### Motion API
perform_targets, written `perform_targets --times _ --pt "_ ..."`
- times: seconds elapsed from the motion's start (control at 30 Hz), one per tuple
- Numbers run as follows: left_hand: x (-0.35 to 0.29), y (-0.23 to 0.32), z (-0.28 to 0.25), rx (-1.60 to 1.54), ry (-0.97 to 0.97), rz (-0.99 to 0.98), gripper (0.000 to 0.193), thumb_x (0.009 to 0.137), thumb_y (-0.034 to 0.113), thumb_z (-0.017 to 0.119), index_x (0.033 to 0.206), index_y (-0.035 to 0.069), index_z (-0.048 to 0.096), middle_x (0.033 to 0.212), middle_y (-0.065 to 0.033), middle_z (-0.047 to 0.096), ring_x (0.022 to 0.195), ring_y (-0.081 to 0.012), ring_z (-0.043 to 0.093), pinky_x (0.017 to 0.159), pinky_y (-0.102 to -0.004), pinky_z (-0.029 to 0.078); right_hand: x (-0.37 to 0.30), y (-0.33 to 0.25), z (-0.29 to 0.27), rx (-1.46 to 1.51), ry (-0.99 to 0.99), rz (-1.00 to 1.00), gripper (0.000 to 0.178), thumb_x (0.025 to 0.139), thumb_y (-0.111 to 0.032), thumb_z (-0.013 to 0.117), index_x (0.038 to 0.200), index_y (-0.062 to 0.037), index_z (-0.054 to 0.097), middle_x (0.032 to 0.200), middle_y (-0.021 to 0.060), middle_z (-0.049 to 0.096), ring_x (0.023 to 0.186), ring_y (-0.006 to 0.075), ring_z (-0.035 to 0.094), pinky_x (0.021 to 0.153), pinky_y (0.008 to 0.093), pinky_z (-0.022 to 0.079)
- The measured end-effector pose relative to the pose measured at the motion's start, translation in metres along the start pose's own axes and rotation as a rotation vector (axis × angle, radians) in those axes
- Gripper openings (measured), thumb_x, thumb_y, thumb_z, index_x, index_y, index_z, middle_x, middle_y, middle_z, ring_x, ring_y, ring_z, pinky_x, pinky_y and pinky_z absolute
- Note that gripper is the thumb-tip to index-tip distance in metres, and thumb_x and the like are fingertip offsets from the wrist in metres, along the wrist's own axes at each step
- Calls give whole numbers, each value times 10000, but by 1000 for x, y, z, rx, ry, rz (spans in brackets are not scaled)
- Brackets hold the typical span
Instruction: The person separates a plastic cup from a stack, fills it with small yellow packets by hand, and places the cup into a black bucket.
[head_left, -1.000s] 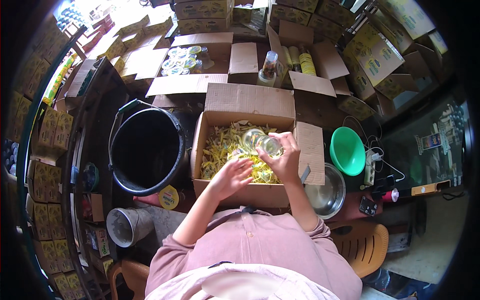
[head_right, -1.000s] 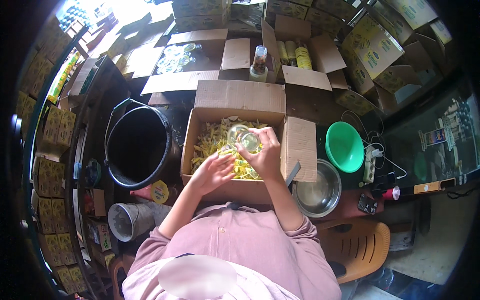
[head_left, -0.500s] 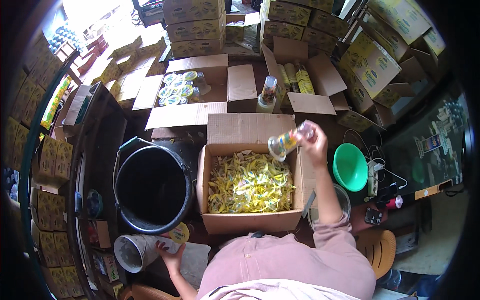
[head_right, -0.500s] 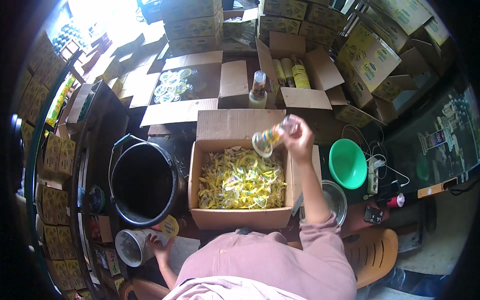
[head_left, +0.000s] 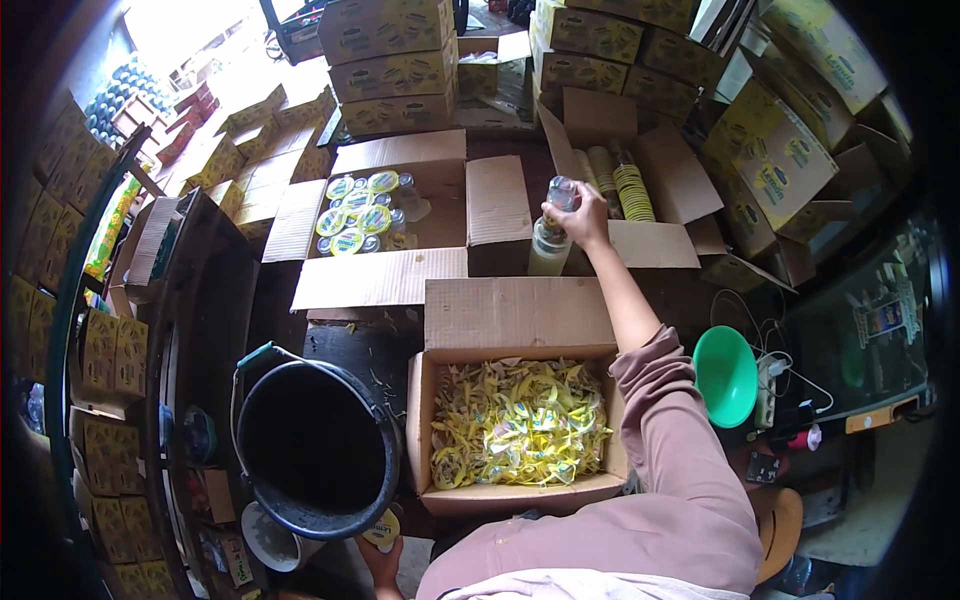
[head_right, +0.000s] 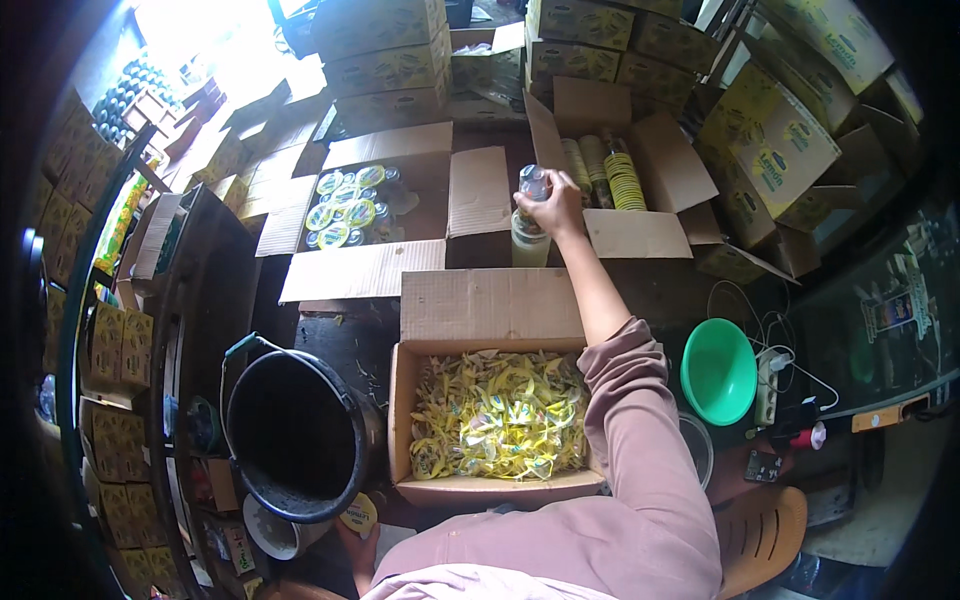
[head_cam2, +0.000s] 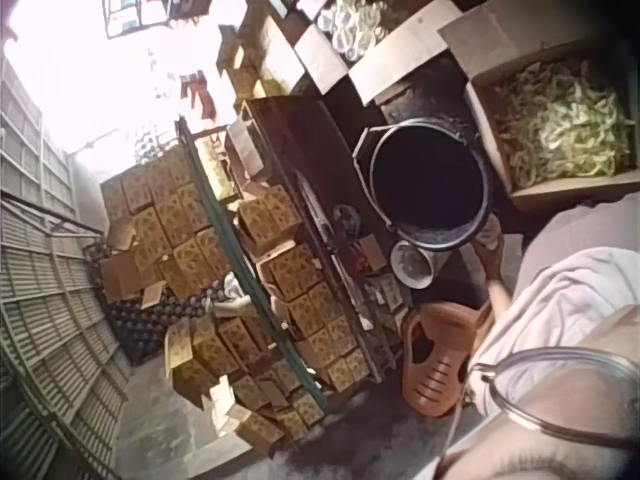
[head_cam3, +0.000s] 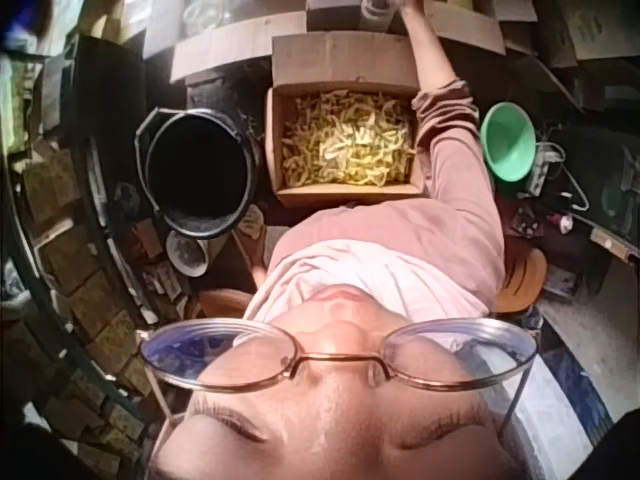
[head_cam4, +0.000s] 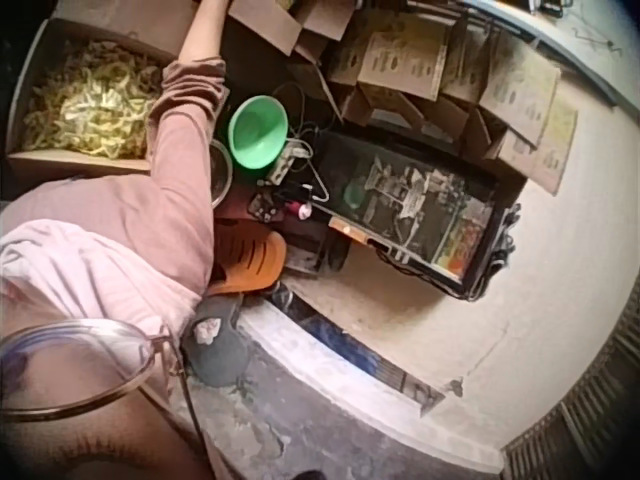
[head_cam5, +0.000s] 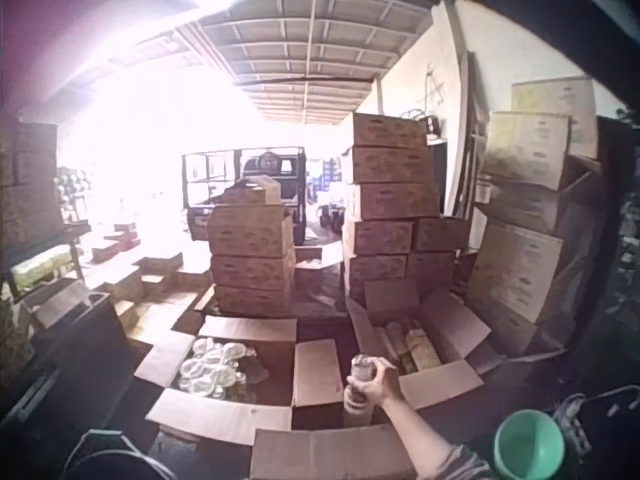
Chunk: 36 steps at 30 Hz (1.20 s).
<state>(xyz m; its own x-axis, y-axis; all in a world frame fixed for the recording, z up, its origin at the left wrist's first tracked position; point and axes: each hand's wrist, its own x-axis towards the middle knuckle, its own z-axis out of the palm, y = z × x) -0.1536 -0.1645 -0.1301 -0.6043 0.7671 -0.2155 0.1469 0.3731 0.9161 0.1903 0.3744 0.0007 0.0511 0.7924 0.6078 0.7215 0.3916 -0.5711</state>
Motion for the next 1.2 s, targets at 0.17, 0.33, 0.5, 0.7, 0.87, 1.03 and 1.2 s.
perform_targets --times 0.17,0.33,0.5,0.7,0.87,1.03,1.2 --pt "3 -8 2 193 76 8 953 487 43 804 1267 27 256 1220 -133 362 1148 -237 353 991 -364 250 -42 28 27 174 -119 182 519 513 -243 798 926 -24 574 839 144 633 798 259 625 722 331 486" --pt "5 -32 6 62 272 -23 904 462 75 831 1215 24 334 1190 -138 394 1113 -240 389 976 -379 284 -56 41 45 196 -4 179 577 489 -234 814 962 -30 554 874 156 628 842 285 616 739 355 482" --pt "8 -23 12 159 255 71 815 474 59 815 1175 30 399 1114 -113 469 1048 -240 451 944 -381 329 -47 48 28 150 -185 179 756 444 -292 841 1081 -56 508 929 142 632 883 264 612 796 351 476" --pt "-2 -12 7 -13 44 123 723 474 80 799 1109 44 456 1056 -88 516 971 -207 501 853 -330 410 -96 12 -58 93 49 14 936 569 -320 802 1277 41 306 1182 215 494 1099 304 490 934 345 387" --pt "-22 62 1 24 -86 388 616 490 78 762 1041 31 491 977 -86 543 880 -200 536 807 -312 426 -231 -46 -172 -45 179 144 297 720 -73 670 992 -3 573 893 98 592 733 175 562 680 277 464" --pt "-15 125 4 -603 -305 385 574 702 251 700 1162 57 417 1067 -89 499 1030 -175 479 910 -321 353 -359 -57 -205 -186 364 513 141 773 -144 632 802 -14 586 682 59 554 612 162 525 579 284 435" --pt "37 178 -21 -247 -164 760 450 776 86 617 1182 27 432 1093 -67 536 1048 -169 494 912 -291 365 -407 -41 -201 -224 252 882 430 654 -320 749 824 -31 479 670 49 497 598 174 486 586 312 426"
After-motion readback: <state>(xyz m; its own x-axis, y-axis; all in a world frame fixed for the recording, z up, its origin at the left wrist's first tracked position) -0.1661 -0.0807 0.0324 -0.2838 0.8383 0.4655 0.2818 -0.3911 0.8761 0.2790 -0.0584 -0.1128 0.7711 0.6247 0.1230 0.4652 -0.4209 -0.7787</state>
